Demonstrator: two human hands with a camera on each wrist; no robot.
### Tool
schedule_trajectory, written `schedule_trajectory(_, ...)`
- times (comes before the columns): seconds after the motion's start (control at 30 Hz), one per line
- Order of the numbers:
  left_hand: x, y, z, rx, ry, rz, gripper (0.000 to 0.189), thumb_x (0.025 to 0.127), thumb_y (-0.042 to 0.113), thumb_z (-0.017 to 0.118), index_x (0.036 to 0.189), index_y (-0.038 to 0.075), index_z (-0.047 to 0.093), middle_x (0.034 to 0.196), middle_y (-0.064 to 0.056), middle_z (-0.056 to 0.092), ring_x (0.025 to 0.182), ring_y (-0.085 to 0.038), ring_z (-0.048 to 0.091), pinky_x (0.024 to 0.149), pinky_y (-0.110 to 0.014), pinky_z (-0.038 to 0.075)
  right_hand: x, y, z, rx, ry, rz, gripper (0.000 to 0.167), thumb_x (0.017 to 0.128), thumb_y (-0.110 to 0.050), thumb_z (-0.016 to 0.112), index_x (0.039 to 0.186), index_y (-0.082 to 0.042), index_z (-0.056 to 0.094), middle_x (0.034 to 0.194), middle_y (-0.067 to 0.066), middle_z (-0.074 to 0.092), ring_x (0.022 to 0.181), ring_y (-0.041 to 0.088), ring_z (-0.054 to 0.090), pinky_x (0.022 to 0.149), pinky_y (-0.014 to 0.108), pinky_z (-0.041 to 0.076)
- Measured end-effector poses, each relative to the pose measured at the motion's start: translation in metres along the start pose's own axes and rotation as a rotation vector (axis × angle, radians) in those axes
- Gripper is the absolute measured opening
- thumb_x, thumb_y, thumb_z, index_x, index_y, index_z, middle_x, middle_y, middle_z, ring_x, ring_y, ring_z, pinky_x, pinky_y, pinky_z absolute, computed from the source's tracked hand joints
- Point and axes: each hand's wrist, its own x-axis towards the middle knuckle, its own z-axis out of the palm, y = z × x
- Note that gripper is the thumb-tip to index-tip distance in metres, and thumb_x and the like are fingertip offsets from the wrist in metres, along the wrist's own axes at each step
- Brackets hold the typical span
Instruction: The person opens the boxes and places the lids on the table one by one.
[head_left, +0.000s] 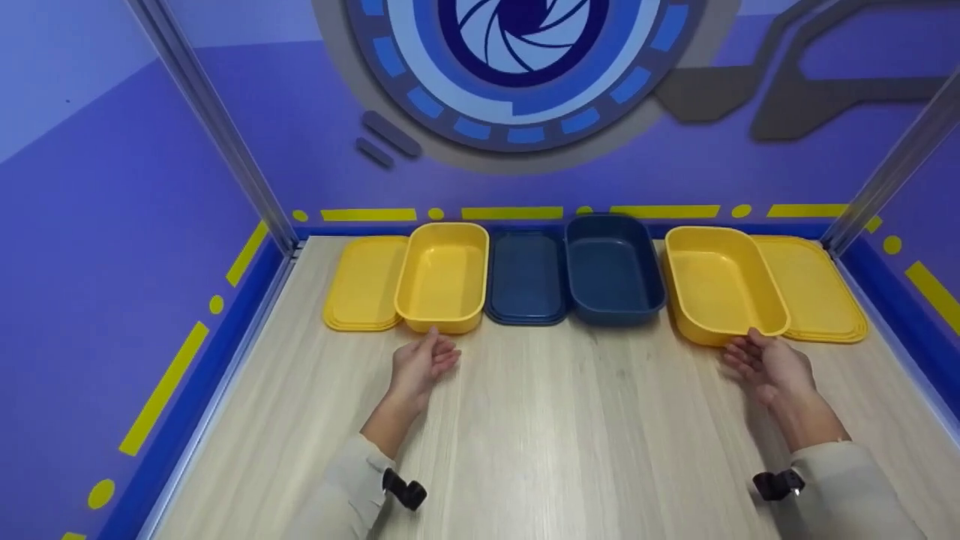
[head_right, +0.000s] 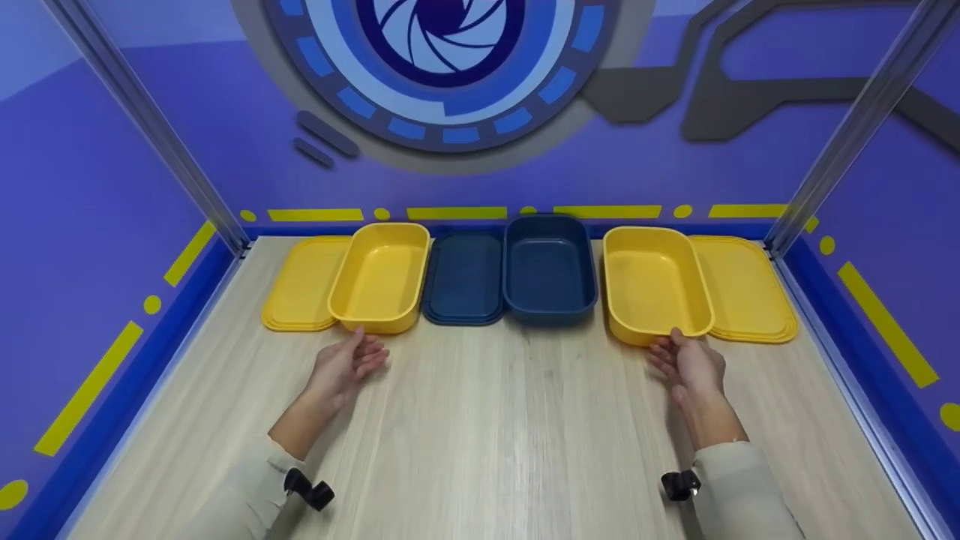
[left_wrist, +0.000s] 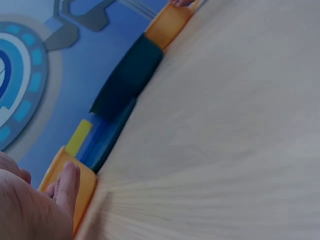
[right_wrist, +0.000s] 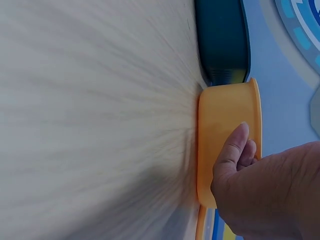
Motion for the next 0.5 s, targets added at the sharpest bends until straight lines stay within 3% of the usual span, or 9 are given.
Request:
schedule_trajectory(0.17,0.012,0.012,0.000,-0.058,0.077,0.006,0.039,0.112,0.028,0.058,0.117,-0.010,0.066,0.096,-0.012,0.074,0.088,-0.019,0.078,0.090,-0.035,0.066,0.002,-0.002,0.002,-0.013,0.015,-0.002,0.029,0.110,-0.020,0.059,0.085,-0.010,0.071,0.080,0.005,0.077,0.079,0.017,0.078,0.081,0.033,0.067)
schedule_trajectory(0.5,0.030,0.011,0.009,-0.182,0.122,0.028,0.019,0.107,0.016,0.065,0.108,-0.002,0.064,0.081,-0.007,0.072,0.076,-0.017,0.076,0.084,-0.036,0.067,0.007,-0.006,0.002,-0.063,0.046,-0.015,0.030,0.110,-0.024,0.059,0.086,-0.011,0.073,0.080,0.002,0.077,0.078,0.016,0.076,0.078,0.032,0.065)
